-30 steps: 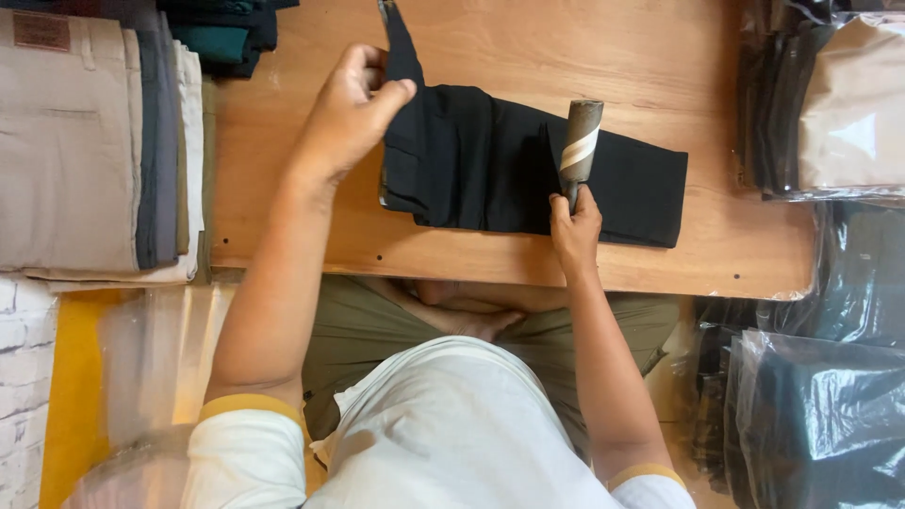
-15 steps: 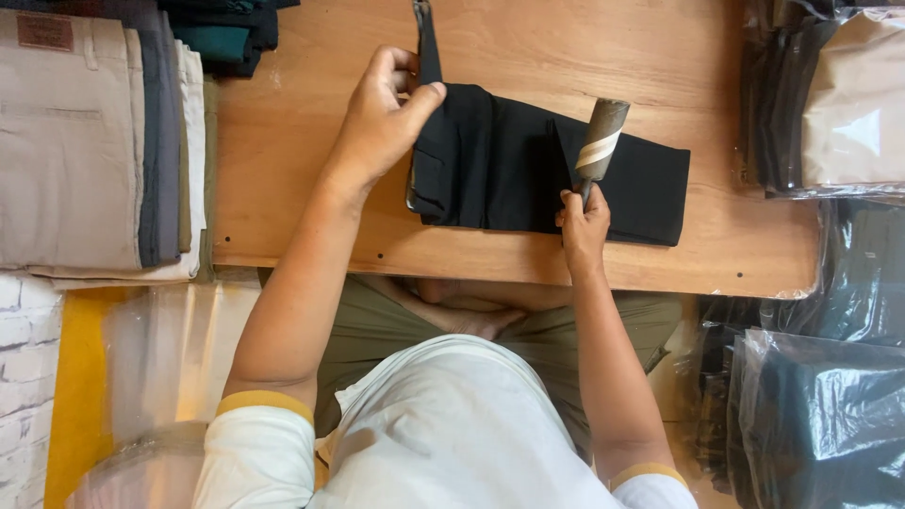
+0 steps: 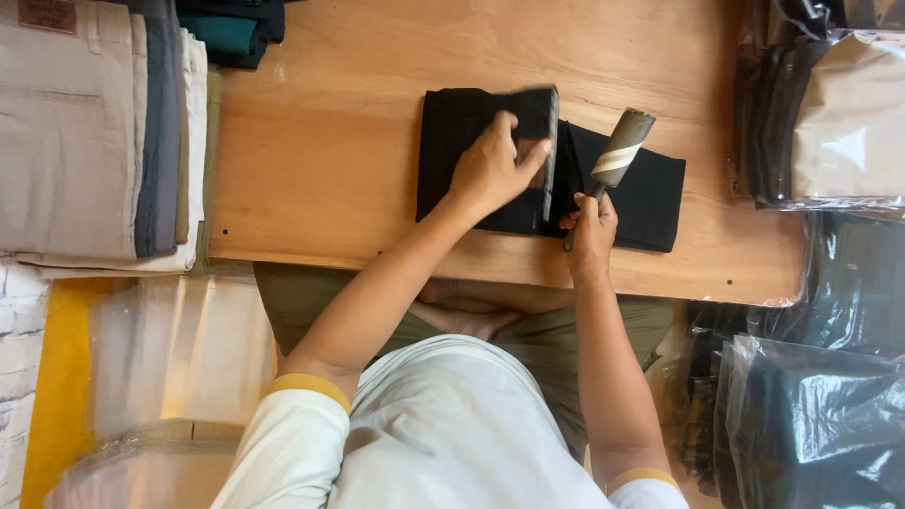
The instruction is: The person uses a lint roller to remove lint from a pair of black trousers and then folds them neatly on a wooden board.
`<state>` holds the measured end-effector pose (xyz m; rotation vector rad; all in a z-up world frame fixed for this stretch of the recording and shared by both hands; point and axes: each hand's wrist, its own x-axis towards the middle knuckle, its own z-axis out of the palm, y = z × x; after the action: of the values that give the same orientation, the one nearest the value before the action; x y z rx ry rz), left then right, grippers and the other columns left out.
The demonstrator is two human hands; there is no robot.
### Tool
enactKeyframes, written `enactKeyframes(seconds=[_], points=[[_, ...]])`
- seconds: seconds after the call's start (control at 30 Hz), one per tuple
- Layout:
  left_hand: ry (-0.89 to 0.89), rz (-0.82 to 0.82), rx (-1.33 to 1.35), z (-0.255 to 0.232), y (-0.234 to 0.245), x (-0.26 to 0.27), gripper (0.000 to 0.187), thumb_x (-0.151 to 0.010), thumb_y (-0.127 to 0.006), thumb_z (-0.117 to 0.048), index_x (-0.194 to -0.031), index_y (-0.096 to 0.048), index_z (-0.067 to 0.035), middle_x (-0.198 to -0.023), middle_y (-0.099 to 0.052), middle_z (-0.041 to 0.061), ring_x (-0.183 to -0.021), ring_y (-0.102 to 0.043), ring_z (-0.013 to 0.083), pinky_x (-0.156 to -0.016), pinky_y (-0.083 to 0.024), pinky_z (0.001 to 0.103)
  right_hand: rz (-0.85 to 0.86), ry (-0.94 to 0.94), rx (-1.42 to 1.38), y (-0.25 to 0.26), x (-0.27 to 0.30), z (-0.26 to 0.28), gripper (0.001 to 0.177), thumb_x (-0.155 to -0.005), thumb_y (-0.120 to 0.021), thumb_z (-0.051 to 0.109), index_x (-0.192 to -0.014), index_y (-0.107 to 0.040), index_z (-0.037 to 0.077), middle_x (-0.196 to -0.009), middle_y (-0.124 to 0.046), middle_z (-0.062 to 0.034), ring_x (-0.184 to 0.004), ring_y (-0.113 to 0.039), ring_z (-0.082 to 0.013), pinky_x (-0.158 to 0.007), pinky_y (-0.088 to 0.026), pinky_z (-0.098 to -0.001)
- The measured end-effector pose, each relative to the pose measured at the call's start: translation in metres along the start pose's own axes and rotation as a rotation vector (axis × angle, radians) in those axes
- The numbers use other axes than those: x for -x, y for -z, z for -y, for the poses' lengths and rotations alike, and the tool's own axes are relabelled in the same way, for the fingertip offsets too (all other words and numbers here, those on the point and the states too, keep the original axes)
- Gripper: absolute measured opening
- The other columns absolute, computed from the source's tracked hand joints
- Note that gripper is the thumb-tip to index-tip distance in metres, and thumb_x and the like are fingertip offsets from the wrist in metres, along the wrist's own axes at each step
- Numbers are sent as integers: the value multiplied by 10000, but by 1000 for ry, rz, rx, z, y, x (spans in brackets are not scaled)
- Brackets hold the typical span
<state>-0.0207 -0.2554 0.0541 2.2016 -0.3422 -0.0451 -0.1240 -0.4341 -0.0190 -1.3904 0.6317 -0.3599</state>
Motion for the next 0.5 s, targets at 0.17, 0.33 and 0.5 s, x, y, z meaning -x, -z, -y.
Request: enactKeyframes(seconds=[0.17,0.33,0.5], points=[[-353,-353,-223,31,-1,9,307,-872,-738,-288,-1063,-628,-75,-952,-596,106,-942,-650,342,-814,-533,462,-42,-27,-61,6,-9,-9,96,-926,-653,147,-872,-603,85,-632,-468,-23,-531,-582,-157,-541,-559,-325],[-27,-403,-400,64,25,16,523,-851,-748,-325,-1226,-570,-9,-1176,-552,218,-1106,-588,429,-916,-509,535,-53,-41,-67,3,-5,-7,81,-920,-665,137,-872,-628,82,-622,-471,-31,-525,-583,-155,-534,-560,-341],[401,-63,-72,104,16,9,716,-926,-655,-549,-1315,-535,40,-1181,-657,252,-1141,-676,388,-931,-563,483,-27,-16,-29,1,-3,-5,70,-933,-659,129,-887,-637,81,-626,-493,-33,-544,-602,-149,-539,-571,-336]])
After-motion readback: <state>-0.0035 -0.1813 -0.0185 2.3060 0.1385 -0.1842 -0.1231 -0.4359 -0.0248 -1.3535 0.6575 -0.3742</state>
